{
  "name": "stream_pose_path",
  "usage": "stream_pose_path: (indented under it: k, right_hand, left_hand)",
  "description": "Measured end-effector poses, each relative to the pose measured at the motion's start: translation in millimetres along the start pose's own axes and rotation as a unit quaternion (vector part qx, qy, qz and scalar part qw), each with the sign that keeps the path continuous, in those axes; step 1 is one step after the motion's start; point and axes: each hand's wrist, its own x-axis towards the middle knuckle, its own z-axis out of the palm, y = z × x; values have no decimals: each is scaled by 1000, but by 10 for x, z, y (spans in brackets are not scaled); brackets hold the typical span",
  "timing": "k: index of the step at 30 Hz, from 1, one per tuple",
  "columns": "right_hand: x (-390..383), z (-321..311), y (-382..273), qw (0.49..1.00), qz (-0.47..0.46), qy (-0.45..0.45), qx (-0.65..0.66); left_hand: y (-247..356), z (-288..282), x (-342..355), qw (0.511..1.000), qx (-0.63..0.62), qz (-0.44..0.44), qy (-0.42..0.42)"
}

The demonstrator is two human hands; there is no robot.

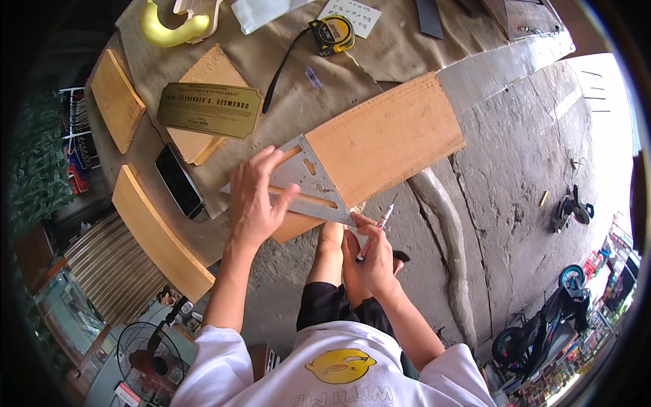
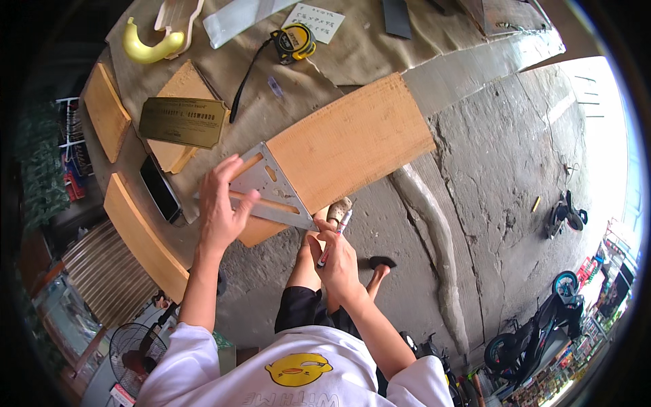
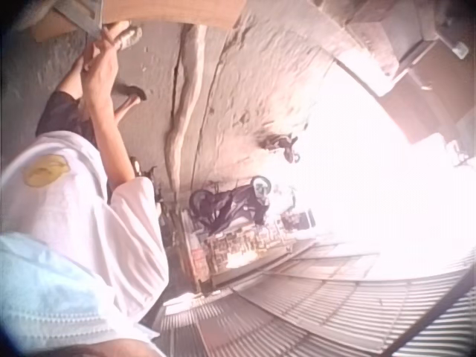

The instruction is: The person measures and marks a wooden plank using a tape measure, marker, and speed square, then carries it to a miter saw and cuts it. The person sits on the floor while operating the saw.

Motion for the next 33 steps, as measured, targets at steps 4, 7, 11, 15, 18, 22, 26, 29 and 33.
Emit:
stream_pose_path:
  k: [4,7,11,15,18,22,26,29,33]
  right_hand:
    - [60,18,-100,999,33,12,31]
    - [62,28,-143,998,50,14,47]
    - [55,23,-167,997,50,11,64]
    - [162,-110,-219,997,29,16,71]
    - [327,-359,-274,998,3,36,53]
    - [560,-902,-312,990,3,116,76]
    - [426,-1684,-271,975,62,213,-25]
    - [229,-2064,-411,965,80,228,-98]
    - [-116,-2229,-441,953,109,260,-107]
  left_hand:
    - [-207,-63,39,992,-3,-120,-42]
    - [-223,-28,106,992,-14,-119,-36]
    - [-198,-23,100,994,-24,-107,0]
    - [-66,-250,141,993,-38,-111,12]
    - [22,-392,317,988,-92,-126,24]
    - [191,-410,936,981,-153,-98,74]
    - [507,-47,1969,982,-160,-2,104]
    - [591,105,2562,987,-146,-5,70]
    - [451,507,3144,995,-93,-32,15]
